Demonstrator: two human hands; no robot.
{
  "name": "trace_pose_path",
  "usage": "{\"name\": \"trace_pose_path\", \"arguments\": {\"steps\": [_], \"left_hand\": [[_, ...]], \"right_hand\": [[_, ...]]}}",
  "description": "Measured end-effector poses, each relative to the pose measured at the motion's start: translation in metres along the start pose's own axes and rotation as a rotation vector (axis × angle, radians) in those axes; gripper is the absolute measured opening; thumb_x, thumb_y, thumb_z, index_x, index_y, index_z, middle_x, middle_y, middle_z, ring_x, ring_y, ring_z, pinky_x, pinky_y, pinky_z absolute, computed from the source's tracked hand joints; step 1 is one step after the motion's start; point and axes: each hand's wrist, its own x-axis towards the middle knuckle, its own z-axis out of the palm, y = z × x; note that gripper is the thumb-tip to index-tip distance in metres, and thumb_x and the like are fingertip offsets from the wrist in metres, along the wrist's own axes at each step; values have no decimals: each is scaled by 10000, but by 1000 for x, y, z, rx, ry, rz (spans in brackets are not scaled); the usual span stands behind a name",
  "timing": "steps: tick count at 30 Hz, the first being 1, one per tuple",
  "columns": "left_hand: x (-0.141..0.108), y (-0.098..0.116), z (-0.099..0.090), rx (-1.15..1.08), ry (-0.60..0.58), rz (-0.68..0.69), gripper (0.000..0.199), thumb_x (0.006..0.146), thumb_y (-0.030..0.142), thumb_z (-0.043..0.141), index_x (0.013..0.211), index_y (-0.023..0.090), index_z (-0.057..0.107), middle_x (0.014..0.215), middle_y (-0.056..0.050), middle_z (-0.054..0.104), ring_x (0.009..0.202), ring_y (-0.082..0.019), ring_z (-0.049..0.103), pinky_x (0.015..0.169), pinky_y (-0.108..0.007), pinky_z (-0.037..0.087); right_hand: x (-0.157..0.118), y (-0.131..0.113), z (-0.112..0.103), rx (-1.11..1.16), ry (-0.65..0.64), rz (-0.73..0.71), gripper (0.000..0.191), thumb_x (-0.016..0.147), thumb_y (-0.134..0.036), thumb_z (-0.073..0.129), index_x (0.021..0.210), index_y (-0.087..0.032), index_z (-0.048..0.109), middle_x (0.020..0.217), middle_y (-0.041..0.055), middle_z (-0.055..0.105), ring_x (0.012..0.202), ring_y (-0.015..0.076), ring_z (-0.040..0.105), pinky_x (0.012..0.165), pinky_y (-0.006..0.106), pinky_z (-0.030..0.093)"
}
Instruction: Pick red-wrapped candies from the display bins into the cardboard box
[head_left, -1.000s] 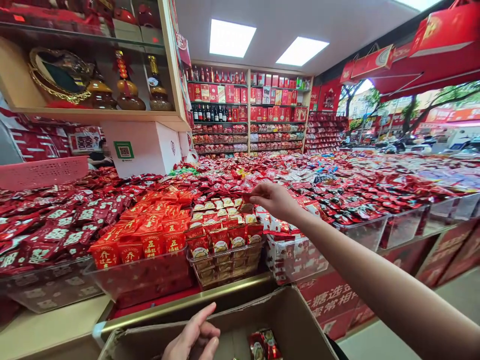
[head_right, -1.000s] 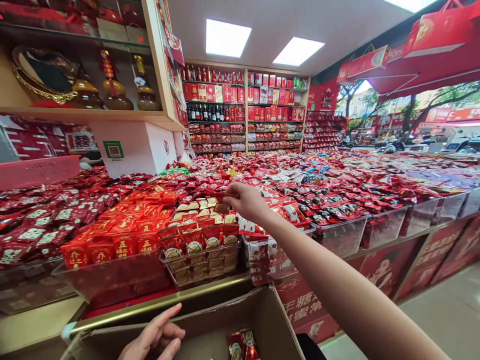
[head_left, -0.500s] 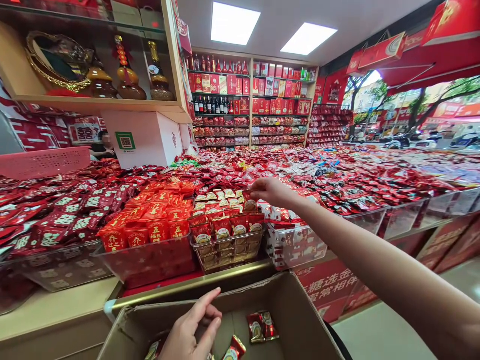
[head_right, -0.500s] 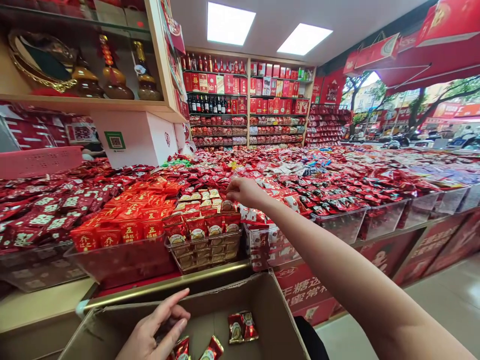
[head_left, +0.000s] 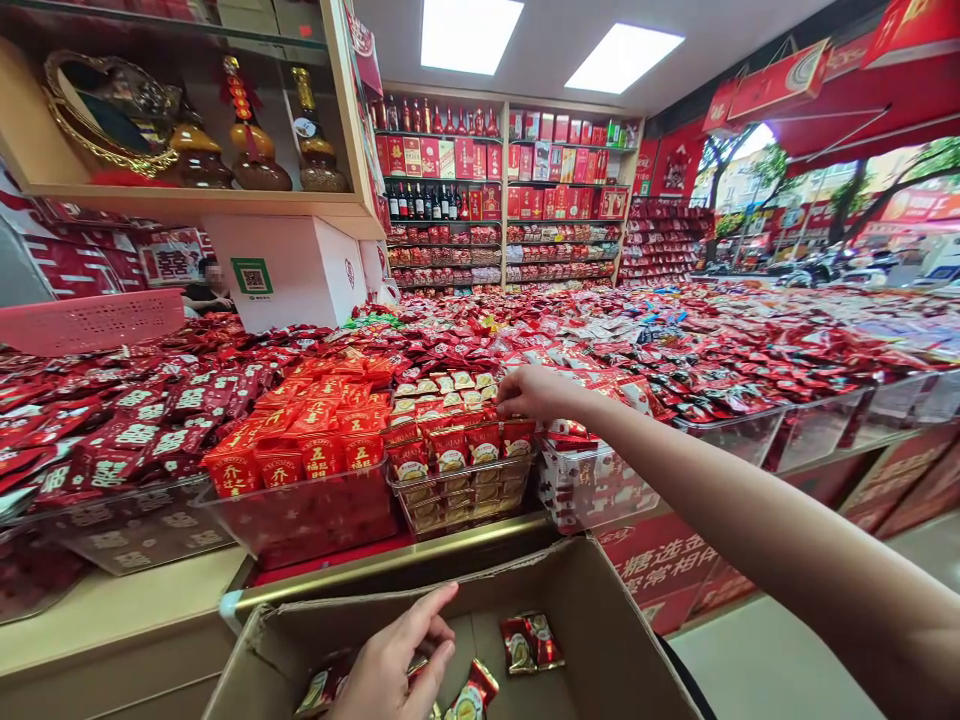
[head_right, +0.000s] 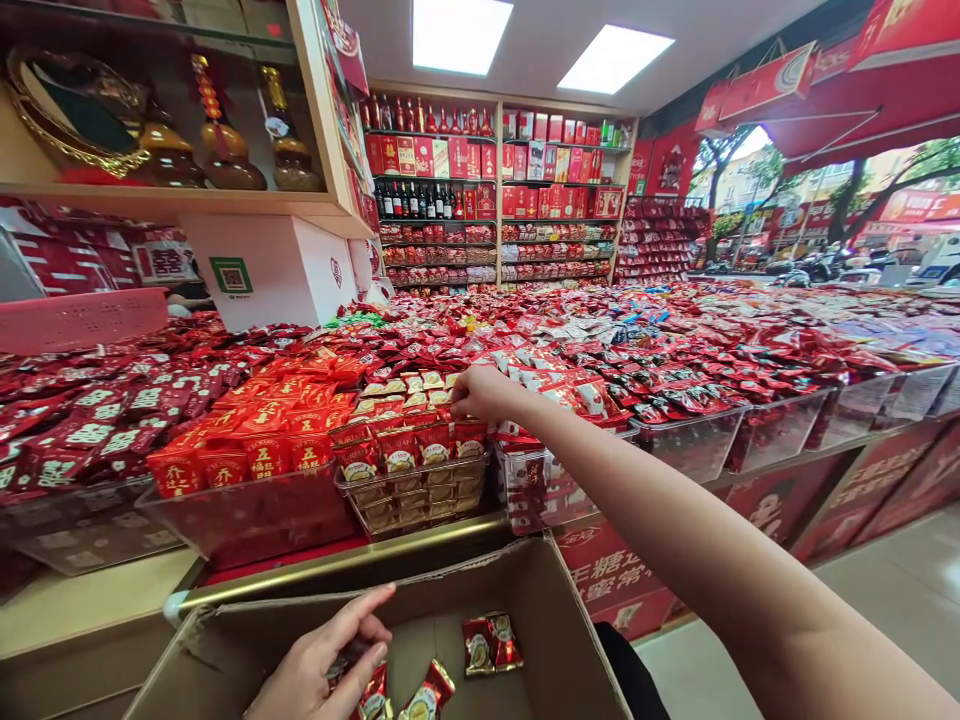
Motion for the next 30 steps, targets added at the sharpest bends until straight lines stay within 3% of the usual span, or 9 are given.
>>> {"name": "trace_pose_path", "arguments": {"steps": [11, 18, 30], "left_hand": [[0, 1, -1, 4, -53, -3, 388, 824, 251, 420, 1205, 309, 378, 851, 32, 633, 768, -100, 595, 742, -181, 449], [-1, -7, 2, 27, -91, 4, 369, 832, 267, 398, 1200, 272, 385, 852, 8, 632, 739, -111, 600, 708, -185, 464], [1, -19, 7, 78, -88, 43, 362, 819, 232, 400, 1181, 238, 413, 818, -13, 651, 719, -118, 617, 693, -188, 488]], "right_hand": [[3, -2, -9, -72, -74, -14, 48, 636, -155, 613, 625, -173, 656, 500, -20, 570, 461, 81, 461, 454, 210, 329], [4, -6, -11, -108, -148, 8, 92, 650, -220, 632, 723, -169, 655, 642, 6, 627, 538, 106, 509, 480, 216, 344], [9, -4, -2, -13, -87, -65, 81, 671, -175, 598, 711, -173, 669, 624, 0, 634, 567, 114, 532, 512, 209, 364]]}}
